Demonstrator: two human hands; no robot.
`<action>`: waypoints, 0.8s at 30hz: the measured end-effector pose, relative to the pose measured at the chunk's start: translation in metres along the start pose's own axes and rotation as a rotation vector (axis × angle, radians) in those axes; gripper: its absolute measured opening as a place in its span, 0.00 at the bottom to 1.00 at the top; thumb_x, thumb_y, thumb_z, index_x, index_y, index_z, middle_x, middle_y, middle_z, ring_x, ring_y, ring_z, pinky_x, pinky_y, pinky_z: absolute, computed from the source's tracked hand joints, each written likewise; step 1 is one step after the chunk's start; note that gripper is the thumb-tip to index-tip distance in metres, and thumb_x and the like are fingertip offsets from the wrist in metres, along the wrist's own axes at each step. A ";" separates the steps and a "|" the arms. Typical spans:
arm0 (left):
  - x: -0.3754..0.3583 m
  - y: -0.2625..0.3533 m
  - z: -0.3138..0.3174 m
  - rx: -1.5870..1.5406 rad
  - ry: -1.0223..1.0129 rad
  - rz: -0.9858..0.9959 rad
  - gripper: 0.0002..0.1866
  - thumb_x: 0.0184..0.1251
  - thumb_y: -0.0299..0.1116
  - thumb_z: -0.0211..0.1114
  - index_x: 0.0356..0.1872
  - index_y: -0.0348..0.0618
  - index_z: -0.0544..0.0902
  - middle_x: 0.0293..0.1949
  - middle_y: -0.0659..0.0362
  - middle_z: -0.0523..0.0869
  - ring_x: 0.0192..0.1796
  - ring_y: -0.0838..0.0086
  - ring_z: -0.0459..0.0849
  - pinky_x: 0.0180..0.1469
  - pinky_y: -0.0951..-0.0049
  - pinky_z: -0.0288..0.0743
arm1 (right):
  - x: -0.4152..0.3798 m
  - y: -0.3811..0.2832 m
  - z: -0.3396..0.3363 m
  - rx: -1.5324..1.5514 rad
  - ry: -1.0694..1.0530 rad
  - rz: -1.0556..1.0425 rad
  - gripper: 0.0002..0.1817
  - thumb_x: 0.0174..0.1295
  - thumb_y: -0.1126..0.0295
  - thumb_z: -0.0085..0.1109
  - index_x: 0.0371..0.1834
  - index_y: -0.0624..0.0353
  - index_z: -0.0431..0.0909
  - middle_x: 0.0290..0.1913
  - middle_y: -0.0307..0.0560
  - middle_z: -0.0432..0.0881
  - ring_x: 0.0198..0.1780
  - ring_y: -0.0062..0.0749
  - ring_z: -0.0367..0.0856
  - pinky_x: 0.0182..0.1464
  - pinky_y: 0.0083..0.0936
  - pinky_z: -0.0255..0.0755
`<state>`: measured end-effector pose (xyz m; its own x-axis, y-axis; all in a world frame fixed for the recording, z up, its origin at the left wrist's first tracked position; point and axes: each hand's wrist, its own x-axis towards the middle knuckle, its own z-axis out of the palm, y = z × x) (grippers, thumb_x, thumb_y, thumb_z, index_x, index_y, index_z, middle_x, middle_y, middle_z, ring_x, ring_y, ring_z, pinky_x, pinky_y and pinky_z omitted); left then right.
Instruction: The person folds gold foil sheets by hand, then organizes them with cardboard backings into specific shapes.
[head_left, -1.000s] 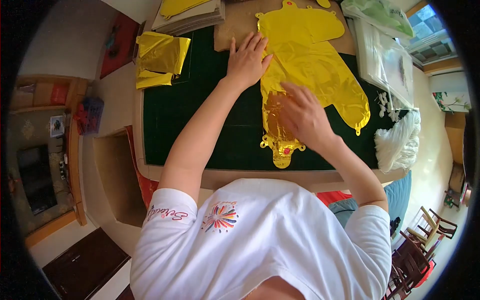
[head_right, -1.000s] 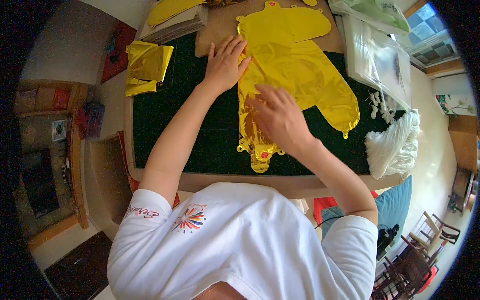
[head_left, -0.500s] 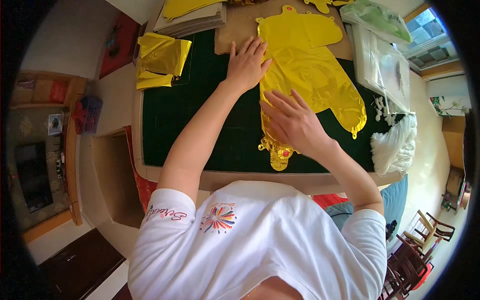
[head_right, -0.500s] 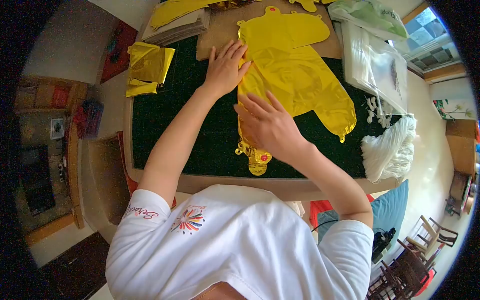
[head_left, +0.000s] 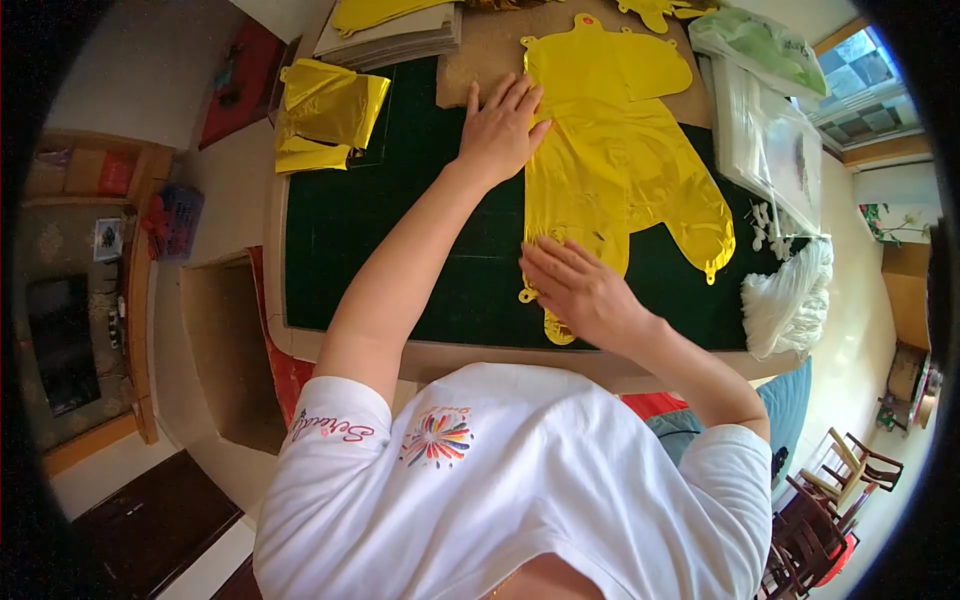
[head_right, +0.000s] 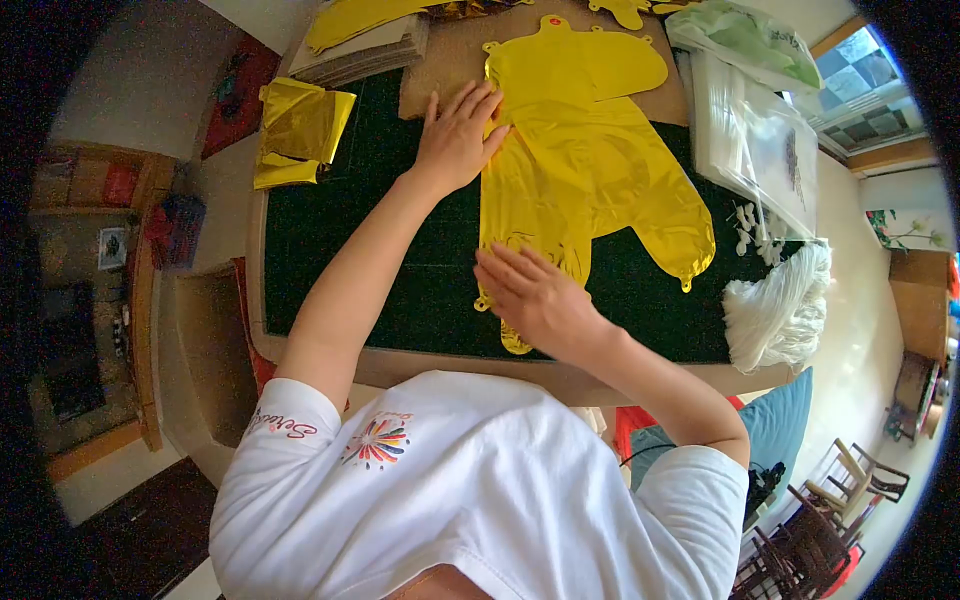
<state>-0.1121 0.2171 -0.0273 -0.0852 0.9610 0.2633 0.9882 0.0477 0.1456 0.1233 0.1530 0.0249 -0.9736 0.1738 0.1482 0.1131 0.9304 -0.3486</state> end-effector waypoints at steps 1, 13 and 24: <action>0.000 -0.001 0.002 0.002 0.006 0.004 0.28 0.71 0.51 0.49 0.67 0.49 0.65 0.70 0.58 0.63 0.74 0.66 0.56 0.73 0.43 0.40 | -0.005 -0.006 0.000 0.001 -0.030 -0.022 0.26 0.60 0.64 0.58 0.60 0.62 0.70 0.66 0.49 0.68 0.69 0.38 0.64 0.68 0.36 0.59; 0.000 0.003 -0.007 -0.007 -0.034 -0.016 0.28 0.71 0.50 0.49 0.67 0.49 0.65 0.70 0.58 0.63 0.74 0.66 0.56 0.73 0.44 0.39 | 0.046 0.057 -0.038 0.150 0.221 0.166 0.14 0.58 0.73 0.56 0.49 0.60 0.78 0.50 0.47 0.81 0.51 0.42 0.80 0.64 0.47 0.63; 0.000 0.002 -0.005 -0.019 -0.021 -0.022 0.27 0.71 0.49 0.50 0.67 0.50 0.65 0.70 0.58 0.63 0.74 0.66 0.56 0.73 0.45 0.40 | 0.026 0.055 0.004 -0.067 0.214 0.171 0.22 0.64 0.69 0.53 0.62 0.56 0.70 0.65 0.53 0.69 0.68 0.46 0.64 0.68 0.42 0.58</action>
<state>-0.1108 0.2156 -0.0225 -0.1044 0.9652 0.2399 0.9834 0.0642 0.1697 0.1036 0.2076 0.0059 -0.8759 0.3880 0.2868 0.2921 0.8996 -0.3247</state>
